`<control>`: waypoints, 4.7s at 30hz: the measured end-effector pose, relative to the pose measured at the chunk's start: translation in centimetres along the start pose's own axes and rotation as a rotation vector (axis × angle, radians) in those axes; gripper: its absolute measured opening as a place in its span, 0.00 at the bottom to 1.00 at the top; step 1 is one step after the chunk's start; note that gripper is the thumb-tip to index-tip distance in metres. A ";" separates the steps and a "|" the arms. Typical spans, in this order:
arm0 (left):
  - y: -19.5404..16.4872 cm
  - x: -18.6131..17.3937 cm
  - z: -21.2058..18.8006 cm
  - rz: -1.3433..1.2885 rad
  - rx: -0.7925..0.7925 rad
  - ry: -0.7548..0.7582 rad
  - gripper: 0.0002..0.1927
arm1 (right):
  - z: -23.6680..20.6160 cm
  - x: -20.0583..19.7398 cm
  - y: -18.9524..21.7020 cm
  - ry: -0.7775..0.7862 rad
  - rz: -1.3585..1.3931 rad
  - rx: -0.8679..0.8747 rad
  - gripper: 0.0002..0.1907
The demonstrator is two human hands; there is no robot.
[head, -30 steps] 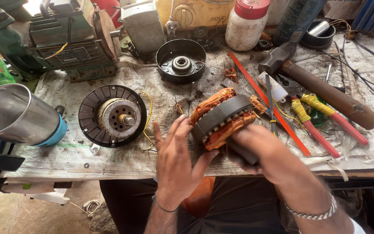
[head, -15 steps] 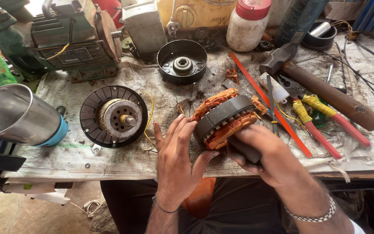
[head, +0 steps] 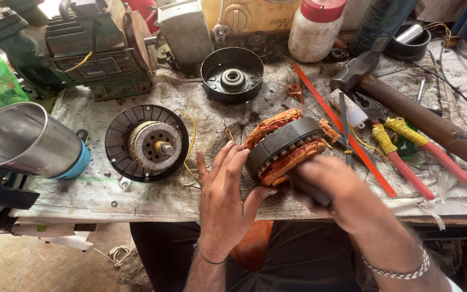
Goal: The person holds a copper-wound stator on the workbench and presses the windings into the laminated core by hand, working around the circumference and turning the assembly to seat the coils. They continue fitting the windings and finally handle a small piece of insulating material.
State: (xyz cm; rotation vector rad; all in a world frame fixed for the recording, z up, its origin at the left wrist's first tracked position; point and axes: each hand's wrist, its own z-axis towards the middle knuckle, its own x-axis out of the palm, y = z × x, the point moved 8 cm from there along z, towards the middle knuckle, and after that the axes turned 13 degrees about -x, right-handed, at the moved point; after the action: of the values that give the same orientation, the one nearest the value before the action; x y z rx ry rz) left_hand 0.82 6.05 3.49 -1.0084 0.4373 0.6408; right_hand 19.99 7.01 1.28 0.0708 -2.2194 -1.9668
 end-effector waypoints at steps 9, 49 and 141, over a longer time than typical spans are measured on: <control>0.0 0.4 -0.3 0.026 -0.008 0.010 0.38 | -1.4 2.4 2.6 0.236 -1.161 -0.496 0.14; 0.2 0.1 -0.1 0.012 -0.005 0.027 0.41 | -1.4 3.4 2.4 0.207 -1.046 -0.649 0.13; 0.2 0.3 0.2 -0.003 -0.025 0.033 0.40 | 0.3 1.3 -0.2 -0.061 0.393 -0.088 0.17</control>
State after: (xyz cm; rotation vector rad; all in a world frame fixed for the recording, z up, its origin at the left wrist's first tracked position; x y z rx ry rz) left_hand 0.88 6.34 3.25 -1.0447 0.4577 0.6294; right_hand 18.60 7.09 1.15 -0.4095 -1.9873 -1.8600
